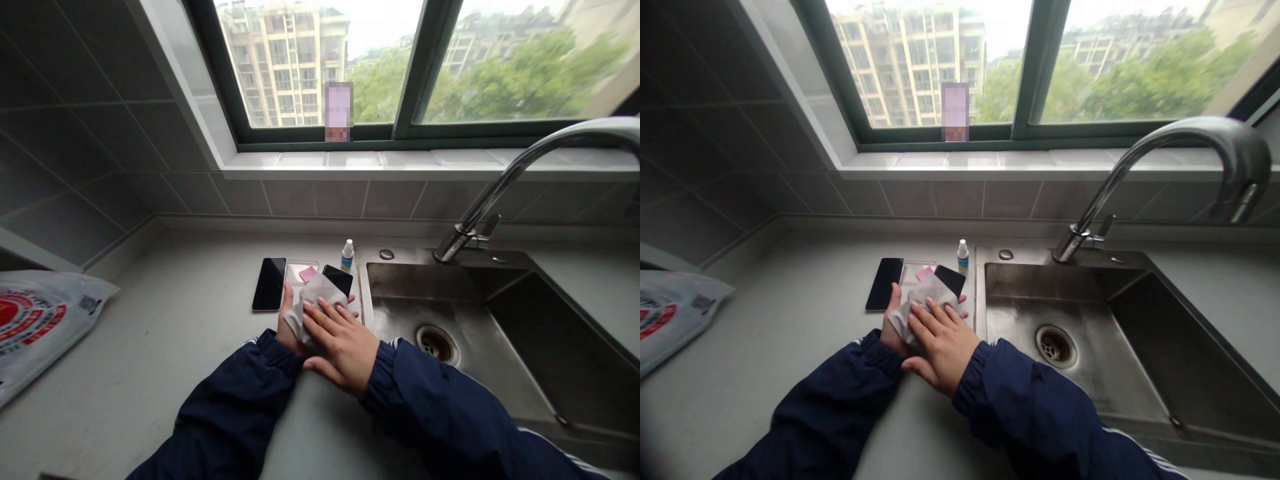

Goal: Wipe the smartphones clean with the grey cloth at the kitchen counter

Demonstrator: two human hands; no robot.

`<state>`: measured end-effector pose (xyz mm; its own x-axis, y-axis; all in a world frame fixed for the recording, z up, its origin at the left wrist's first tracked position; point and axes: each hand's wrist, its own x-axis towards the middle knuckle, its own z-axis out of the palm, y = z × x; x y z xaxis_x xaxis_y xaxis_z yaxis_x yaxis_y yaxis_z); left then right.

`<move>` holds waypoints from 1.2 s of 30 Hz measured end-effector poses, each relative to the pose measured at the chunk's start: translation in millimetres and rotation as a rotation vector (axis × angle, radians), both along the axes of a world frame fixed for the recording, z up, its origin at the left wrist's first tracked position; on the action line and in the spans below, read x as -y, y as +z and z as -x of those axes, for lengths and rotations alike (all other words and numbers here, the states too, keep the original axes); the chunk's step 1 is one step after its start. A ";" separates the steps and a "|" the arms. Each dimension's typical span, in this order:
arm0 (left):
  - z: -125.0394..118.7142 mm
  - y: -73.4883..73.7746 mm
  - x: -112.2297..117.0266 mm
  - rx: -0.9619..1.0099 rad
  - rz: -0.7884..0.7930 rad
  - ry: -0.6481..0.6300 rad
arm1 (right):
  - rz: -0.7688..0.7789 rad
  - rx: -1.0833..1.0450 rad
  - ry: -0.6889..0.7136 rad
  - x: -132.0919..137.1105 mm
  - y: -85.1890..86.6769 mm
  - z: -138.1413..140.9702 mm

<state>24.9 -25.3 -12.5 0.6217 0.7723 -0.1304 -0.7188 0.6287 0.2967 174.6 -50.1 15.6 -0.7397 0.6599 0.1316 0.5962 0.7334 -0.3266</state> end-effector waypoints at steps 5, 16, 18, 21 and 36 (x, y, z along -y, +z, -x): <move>-7.1 -0.9 -2.1 -0.016 0.003 0.148 | -0.074 -0.004 -0.119 -13.3 -4.4 -6.3; -6.2 -2.8 -2.3 0.018 -0.051 0.034 | -0.034 0.038 -0.250 -10.4 0.3 -8.4; -6.0 0.1 -2.0 0.029 -0.039 0.047 | -0.011 0.030 -0.223 -2.3 3.8 -5.5; -4.4 6.1 -0.4 0.033 -0.007 0.023 | 0.029 0.019 -0.173 13.6 5.7 0.2; 9.0 -2.0 -5.6 0.124 0.059 -0.113 | 0.139 0.063 -0.079 31.8 12.2 -0.1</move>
<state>15.8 -19.7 -14.5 0.7184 0.6897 -0.0901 -0.6712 0.7214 0.1705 174.7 -81.9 27.7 -0.6887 0.7250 -0.0101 0.6728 0.6338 -0.3817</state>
